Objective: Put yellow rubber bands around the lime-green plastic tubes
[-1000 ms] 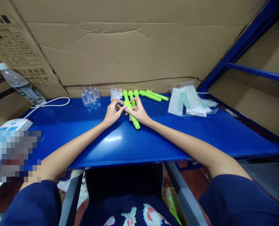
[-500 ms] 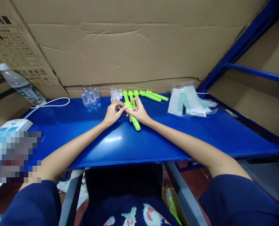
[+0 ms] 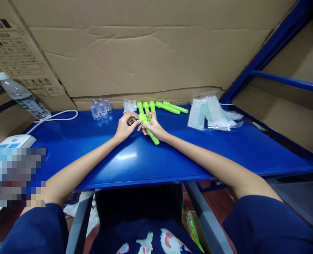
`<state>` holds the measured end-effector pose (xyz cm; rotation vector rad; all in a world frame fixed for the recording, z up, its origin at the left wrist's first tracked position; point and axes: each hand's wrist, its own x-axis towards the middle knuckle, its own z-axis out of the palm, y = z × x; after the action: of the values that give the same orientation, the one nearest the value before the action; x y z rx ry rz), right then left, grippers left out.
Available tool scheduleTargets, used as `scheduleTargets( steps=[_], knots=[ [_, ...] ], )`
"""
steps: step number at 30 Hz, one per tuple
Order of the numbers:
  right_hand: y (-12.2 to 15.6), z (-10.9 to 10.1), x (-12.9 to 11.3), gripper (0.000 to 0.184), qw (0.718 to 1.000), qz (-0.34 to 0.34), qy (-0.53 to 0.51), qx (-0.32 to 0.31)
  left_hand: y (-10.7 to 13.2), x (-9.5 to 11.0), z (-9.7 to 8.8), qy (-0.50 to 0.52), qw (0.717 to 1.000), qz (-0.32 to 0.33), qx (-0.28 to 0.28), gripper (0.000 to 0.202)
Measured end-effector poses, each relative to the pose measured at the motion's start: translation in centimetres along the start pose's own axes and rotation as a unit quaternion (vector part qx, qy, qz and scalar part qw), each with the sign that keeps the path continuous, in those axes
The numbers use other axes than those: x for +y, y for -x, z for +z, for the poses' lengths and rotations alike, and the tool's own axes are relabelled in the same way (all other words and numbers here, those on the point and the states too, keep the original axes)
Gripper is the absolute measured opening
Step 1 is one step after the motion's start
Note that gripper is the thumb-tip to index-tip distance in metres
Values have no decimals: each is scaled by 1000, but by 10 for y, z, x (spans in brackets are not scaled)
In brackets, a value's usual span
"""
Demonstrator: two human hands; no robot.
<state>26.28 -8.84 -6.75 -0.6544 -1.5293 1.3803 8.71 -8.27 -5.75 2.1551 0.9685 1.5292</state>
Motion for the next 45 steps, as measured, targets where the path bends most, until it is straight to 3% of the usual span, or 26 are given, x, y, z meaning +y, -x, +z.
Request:
scheduleTargets(
  steps=[15,26,34,45],
  knots=[
    [-1,-3,3,56,999,25,18,15,0,4,0,-14,999,20,-22,14],
    [-3,1,-2,58,997,2,7,82,-1,0,0,-27,1000,-10,4,15],
    [3,4,-10,52,997,16,30,63,0,4,-1,-49,999,14,21,11],
    [2,2,-9,45,998,6,37,46,3,6,3,-62,996,53,-39,3]
  ],
)
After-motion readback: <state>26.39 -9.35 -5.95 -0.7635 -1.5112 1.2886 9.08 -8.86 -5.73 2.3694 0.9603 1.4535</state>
